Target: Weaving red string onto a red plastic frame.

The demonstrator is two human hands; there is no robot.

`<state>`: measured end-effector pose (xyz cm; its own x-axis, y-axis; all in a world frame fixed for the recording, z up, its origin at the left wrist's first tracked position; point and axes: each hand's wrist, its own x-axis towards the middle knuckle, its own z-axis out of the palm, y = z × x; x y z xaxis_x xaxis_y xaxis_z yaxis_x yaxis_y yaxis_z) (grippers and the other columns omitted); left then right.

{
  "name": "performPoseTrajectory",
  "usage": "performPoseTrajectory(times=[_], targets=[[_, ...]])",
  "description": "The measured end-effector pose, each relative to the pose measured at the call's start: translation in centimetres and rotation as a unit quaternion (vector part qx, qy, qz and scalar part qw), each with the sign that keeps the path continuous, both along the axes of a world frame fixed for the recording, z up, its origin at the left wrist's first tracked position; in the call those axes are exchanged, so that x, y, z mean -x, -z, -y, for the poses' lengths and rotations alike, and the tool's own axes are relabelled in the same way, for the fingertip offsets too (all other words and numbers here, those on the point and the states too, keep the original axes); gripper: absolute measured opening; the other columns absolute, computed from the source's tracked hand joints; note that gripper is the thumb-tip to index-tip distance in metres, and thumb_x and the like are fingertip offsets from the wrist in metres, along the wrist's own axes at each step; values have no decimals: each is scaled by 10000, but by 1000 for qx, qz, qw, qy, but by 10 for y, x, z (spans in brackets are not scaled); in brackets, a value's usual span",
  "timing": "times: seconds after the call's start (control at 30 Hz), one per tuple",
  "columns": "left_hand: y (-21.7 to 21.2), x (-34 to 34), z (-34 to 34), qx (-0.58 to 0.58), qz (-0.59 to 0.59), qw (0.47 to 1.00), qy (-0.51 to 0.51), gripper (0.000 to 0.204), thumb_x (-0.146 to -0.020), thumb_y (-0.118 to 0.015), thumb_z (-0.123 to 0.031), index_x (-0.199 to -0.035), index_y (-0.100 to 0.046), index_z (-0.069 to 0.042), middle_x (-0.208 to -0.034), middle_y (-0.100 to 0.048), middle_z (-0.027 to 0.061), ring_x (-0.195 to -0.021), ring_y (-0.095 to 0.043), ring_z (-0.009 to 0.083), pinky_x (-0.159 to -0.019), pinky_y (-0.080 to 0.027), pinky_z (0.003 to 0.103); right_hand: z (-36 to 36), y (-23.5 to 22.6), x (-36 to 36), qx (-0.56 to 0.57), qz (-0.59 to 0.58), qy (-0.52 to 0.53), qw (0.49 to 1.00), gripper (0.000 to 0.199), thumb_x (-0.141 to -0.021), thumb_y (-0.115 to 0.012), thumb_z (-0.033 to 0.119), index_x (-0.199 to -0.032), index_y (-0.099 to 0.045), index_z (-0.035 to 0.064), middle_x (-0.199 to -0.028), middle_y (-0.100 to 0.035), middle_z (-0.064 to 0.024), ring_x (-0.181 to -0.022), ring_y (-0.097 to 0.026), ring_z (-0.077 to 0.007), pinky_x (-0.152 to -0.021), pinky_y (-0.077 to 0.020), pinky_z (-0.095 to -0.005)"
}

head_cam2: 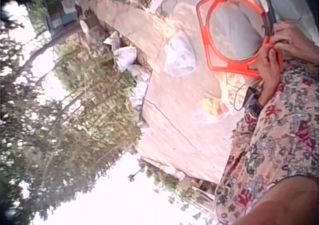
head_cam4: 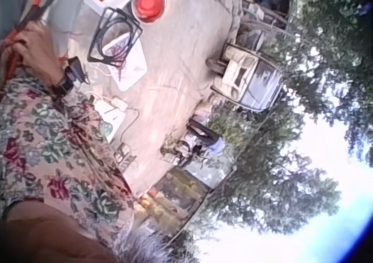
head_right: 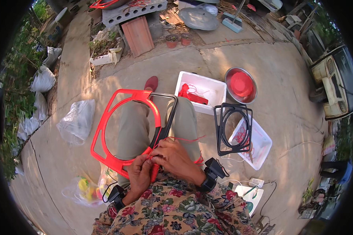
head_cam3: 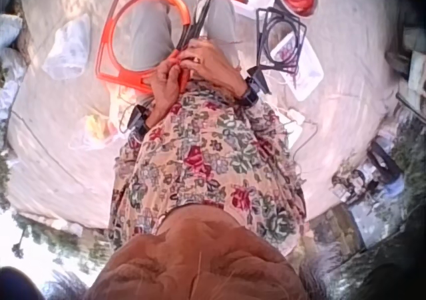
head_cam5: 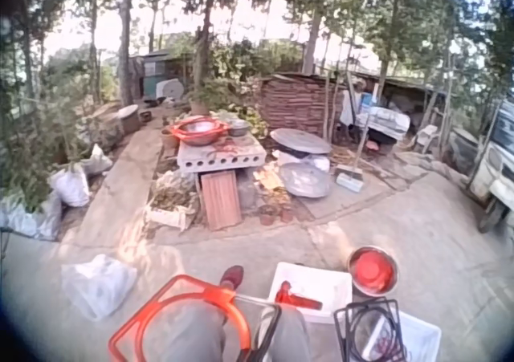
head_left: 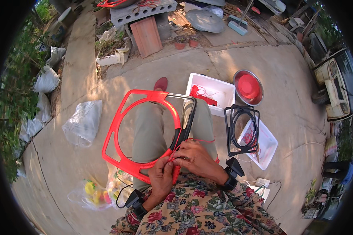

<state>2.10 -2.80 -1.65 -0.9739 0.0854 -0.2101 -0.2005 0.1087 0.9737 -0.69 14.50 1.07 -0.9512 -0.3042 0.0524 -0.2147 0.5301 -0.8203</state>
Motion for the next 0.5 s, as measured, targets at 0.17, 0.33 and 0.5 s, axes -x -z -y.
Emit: performPoseTrajectory(times=[0.17, 0.33, 0.5], targets=[[3, 4, 0, -55, 31, 998, -28, 170, -951, -531, -89, -1029, -611, 39, -762, -607, 6, -697, -522, 45, -623, -451, 204, -1, 0, 2, 49, 72, 20, 996, 180, -847, -628, 157, -974, -646, 31, -866, -540, -69, -828, -541, -218, -741, -434, -329], [-13, 11, -1, -70, 62, 995, -29, 221, -976, -514, -184, -1026, -612, 7, -711, -570, -24, -625, -479, 32, -574, -411, 185, -29, -12, -6, 326, 222, 112, 912, 129, -912, -602, 123, -980, -607, 13, -943, -553, -19, -937, -534, -101, -821, -447, -270], [-15, 10, -1, -65, 74, 995, -33, 214, -977, -502, -188, -934, -596, 0, -703, -574, -17, -623, -485, 32, -574, -416, 191, -49, -29, -25, 621, 163, 79, 763, 203, -984, -464, 235, -1048, -491, 44, -859, -550, -86, -896, -570, -189, -872, -450, -318]])
